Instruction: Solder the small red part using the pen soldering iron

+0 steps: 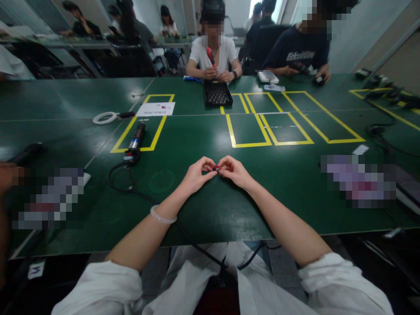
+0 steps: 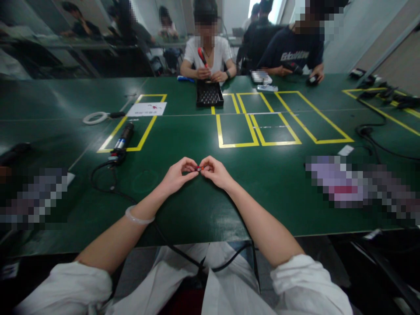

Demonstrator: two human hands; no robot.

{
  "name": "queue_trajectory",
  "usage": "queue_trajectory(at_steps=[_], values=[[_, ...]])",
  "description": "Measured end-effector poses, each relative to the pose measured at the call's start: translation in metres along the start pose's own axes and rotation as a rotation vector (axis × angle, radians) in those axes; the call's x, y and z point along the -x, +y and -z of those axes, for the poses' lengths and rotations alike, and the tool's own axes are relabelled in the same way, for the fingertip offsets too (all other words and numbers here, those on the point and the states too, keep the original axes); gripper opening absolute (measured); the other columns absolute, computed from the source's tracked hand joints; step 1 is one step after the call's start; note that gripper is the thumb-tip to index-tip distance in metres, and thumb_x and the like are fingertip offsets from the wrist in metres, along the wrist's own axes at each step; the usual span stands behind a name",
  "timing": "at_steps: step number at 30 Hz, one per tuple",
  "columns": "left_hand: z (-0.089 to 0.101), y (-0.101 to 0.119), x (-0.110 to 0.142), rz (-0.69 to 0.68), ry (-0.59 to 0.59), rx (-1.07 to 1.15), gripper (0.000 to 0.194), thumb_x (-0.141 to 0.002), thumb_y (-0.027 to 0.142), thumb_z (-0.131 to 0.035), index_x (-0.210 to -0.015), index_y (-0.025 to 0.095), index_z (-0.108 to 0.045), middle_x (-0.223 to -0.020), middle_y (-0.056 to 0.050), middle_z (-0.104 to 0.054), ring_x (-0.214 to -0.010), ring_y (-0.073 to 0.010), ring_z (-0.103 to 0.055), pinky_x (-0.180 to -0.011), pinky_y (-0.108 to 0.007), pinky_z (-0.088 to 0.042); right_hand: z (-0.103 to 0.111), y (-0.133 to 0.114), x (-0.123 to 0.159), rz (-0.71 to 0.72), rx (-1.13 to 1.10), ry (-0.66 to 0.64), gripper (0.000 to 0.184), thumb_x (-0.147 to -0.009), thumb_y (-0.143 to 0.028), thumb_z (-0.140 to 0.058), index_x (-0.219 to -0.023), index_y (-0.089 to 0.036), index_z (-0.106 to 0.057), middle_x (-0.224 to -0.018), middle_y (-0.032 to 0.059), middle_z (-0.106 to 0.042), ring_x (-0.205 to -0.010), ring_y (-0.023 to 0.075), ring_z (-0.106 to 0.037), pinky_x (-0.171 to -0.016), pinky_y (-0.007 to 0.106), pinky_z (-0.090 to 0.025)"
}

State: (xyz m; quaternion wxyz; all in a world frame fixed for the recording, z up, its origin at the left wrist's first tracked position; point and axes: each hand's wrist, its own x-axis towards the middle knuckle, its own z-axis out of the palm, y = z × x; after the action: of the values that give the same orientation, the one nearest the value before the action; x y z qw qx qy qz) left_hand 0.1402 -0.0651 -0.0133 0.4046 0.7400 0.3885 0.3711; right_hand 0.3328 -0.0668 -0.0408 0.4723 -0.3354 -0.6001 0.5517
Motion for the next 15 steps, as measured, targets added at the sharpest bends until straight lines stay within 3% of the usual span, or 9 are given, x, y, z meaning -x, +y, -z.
queue_trajectory(at_steps=[6,10,15], values=[[0.003,0.002,0.001,-0.034,-0.020,-0.130,0.014,-0.085,0.021,-0.061,-0.099,0.017,-0.061,-0.098,-0.005,-0.066,-0.089,-0.0169,-0.066,-0.086,-0.032,-0.052,-0.004,-0.006,0.004,0.085,0.307,0.037,0.022,-0.080,-0.028,-0.068,-0.096,-0.020,-0.056,-0.072,-0.0041,-0.056,-0.059,0.0101,-0.051,-0.056,0.023,-0.041],[0.002,0.002,0.002,-0.010,-0.067,-0.106,0.015,-0.086,0.020,-0.058,-0.101,0.018,-0.060,-0.100,-0.005,-0.067,-0.093,-0.0177,-0.067,-0.088,-0.033,-0.052,-0.008,-0.014,0.008,0.209,0.540,0.047,0.014,-0.084,-0.025,-0.066,-0.093,-0.019,-0.058,-0.082,-0.0004,-0.058,-0.065,0.0109,-0.051,-0.062,0.025,-0.043],[0.000,0.002,0.001,0.000,-0.080,-0.054,0.018,-0.084,0.020,-0.060,-0.102,0.017,-0.059,-0.103,-0.005,-0.066,-0.095,-0.0177,-0.066,-0.091,-0.034,-0.052,-0.009,-0.018,0.010,0.229,0.624,0.043,0.010,-0.085,-0.025,-0.065,-0.091,-0.021,-0.058,-0.084,0.0006,-0.058,-0.068,0.0125,-0.051,-0.064,0.026,-0.042]])
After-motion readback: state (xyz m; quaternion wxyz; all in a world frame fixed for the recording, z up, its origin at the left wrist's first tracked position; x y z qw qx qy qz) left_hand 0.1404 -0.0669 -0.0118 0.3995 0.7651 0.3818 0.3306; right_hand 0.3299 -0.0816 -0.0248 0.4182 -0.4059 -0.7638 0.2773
